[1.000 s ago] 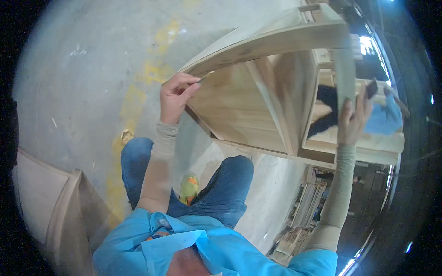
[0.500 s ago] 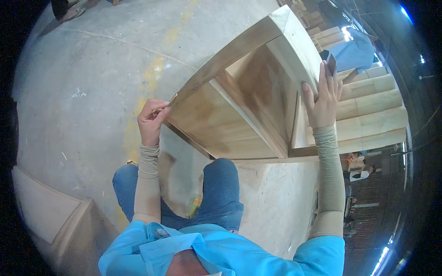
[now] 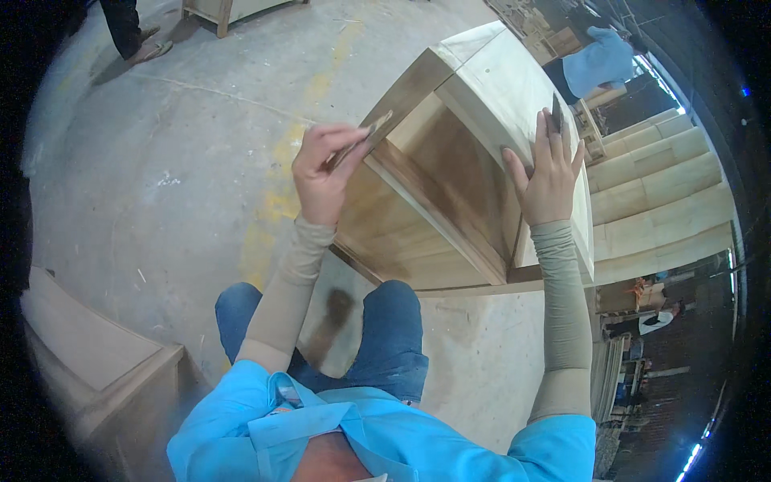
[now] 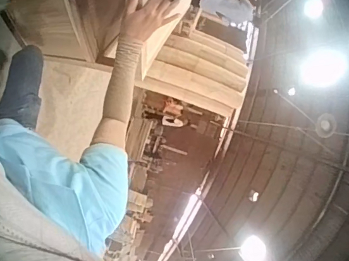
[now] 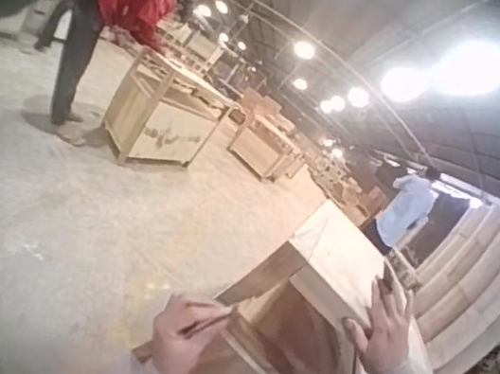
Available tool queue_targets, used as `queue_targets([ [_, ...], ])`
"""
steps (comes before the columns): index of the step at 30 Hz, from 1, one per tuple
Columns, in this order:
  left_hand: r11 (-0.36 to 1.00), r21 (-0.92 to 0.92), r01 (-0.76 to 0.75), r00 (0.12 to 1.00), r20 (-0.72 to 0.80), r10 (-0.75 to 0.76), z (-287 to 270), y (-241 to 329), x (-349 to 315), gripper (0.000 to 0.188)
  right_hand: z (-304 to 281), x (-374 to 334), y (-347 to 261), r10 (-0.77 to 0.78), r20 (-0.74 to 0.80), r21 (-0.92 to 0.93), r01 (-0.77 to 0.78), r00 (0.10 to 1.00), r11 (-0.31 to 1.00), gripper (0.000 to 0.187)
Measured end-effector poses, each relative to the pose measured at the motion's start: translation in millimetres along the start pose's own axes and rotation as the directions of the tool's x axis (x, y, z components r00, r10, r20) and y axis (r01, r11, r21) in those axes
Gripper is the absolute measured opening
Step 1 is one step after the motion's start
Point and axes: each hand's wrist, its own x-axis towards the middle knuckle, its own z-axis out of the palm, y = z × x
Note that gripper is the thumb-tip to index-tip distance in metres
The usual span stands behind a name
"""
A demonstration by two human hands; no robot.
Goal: The person applies glue to the joints of a wooden cabinet using a small bottle and a wooden stick. They then use a putty knife to apply wood filler to the seams and smooth it out. Finally, they sand the filled areas with a sanding block.
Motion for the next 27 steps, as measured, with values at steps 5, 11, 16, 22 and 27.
queue_targets([
  [5,0.978,0.102,-0.180,0.984,0.029,0.178,39,-6,30,0.024,-2,-3,3,0.015,0.027,-0.010,-0.015,1.000,1.000,0.070],
  [11,0.966,0.156,-0.205,0.979,0.027,0.203,59,-9,33,0.024,-2,-4,5,0.020,0.043,-0.015,-0.019,0.999,1.000,0.071],
  [16,0.960,0.180,-0.217,0.976,0.007,0.219,67,-10,35,0.024,-2,-3,4,0.026,0.040,-0.018,-0.026,0.999,1.000,0.071],
  [22,0.943,0.212,-0.256,0.965,0.001,0.261,74,-12,37,0.025,-2,-4,5,0.036,0.048,-0.028,-0.035,0.998,0.999,0.071],
  [27,0.918,0.256,-0.302,0.952,0.034,0.304,74,-12,38,0.023,-3,-3,5,0.033,0.039,-0.024,-0.032,0.999,0.999,0.070],
])
